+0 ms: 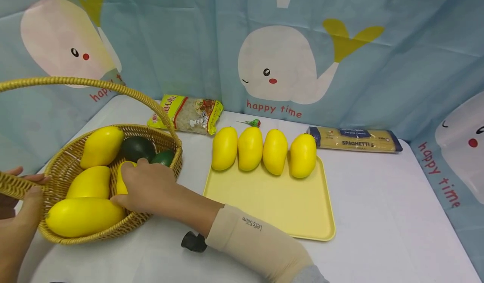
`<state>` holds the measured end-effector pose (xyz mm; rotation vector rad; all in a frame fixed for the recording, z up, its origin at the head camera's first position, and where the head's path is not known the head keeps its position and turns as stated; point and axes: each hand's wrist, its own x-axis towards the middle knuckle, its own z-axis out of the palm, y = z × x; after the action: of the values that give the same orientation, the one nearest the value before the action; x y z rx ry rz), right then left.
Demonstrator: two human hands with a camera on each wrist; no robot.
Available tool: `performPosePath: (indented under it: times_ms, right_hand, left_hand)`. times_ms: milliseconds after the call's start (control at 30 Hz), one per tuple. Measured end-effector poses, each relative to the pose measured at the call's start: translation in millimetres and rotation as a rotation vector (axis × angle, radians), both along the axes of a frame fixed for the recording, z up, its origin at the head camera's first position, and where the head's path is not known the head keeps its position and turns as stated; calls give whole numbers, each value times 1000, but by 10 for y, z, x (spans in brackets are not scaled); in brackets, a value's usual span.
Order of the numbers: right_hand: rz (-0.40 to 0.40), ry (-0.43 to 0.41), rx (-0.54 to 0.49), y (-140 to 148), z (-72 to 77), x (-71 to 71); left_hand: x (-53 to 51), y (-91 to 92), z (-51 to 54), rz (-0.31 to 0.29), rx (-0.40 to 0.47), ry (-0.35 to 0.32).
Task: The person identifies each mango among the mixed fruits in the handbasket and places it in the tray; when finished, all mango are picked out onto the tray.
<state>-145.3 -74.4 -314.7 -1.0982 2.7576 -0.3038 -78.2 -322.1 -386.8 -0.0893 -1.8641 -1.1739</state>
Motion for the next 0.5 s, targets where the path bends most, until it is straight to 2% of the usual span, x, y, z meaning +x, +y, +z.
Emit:
performPosePath:
  times_ms: [300, 500]
  right_hand:
    - [-11, 34, 6, -20, -3, -4]
    - [-19, -52, -46, 7, 31, -40]
  left_hand:
    - [2, 5, 6, 0, 3, 2]
    - [6, 11, 16, 14, -20, -18]
